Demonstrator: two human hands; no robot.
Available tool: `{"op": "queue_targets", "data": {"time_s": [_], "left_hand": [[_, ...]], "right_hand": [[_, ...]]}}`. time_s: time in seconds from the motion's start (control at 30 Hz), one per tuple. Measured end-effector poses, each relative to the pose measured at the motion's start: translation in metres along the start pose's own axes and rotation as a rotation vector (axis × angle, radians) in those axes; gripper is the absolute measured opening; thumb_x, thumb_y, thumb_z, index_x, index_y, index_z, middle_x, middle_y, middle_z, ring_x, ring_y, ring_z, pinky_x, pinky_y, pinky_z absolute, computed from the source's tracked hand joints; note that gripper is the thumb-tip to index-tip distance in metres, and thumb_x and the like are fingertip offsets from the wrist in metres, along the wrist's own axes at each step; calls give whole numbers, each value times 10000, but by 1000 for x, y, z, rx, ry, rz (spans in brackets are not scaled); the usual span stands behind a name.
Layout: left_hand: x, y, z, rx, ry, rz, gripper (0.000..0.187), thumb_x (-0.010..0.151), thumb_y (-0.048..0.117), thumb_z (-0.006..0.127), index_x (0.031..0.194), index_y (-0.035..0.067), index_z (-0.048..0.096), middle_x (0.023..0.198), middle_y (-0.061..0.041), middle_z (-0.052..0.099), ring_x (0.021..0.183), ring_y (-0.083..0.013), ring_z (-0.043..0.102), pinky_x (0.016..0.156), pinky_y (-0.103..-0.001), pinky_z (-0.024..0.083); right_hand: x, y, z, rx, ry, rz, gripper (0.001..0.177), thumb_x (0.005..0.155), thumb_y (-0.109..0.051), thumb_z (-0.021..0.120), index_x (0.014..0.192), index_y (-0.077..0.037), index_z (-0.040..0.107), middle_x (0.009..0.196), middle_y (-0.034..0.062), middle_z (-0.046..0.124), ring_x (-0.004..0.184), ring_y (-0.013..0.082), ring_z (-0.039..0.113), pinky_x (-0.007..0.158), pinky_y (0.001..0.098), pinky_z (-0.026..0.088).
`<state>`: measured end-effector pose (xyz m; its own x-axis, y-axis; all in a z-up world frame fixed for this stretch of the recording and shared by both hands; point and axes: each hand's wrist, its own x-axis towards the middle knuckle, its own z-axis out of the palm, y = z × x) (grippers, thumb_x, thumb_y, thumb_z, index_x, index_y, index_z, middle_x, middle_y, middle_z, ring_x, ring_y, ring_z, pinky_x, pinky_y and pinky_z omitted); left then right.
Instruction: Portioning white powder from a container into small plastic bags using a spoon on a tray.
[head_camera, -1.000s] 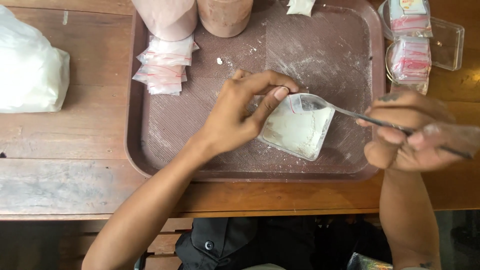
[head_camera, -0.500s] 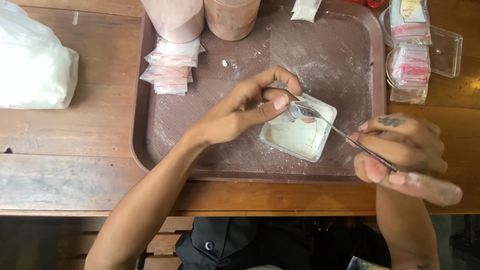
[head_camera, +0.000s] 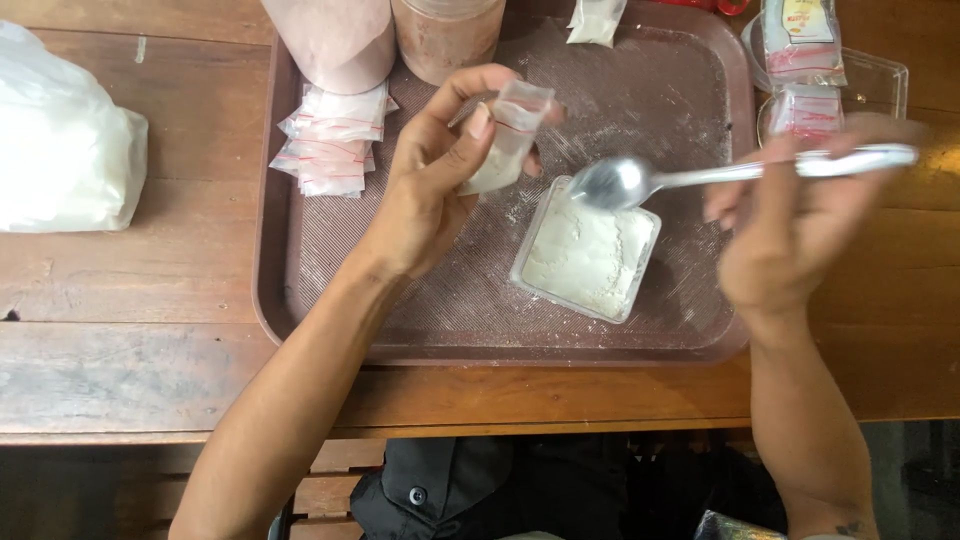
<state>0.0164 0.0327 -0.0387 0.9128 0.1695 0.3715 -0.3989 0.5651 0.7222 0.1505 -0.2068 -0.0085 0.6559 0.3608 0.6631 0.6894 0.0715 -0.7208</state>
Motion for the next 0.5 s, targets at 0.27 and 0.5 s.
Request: {"op": "queue_targets", "data": {"time_s": [0.27, 0.5], "left_hand": [[-3, 6, 17, 56, 97, -33, 389, 1056, 257, 645, 1360, 82, 478, 1361, -166, 644, 1046, -235, 704, 1025, -375, 593], [-5, 7, 14, -185, -57, -155, 383, 1083, 140, 619, 1427, 84, 458, 1378, -201, 582, 1114, -295, 678, 1040, -522, 636]], "right_hand": [[-9, -28, 25, -171, -236, 140, 243, 1073, 92, 376, 1074, -68, 193, 1085, 155, 241, 524, 258, 572, 410, 278, 467], [-11, -31, 29, -165, -250, 178, 268, 1036, 125, 350, 1044, -86, 184, 996, 200, 293, 466, 254, 557, 382, 287, 448]]}}
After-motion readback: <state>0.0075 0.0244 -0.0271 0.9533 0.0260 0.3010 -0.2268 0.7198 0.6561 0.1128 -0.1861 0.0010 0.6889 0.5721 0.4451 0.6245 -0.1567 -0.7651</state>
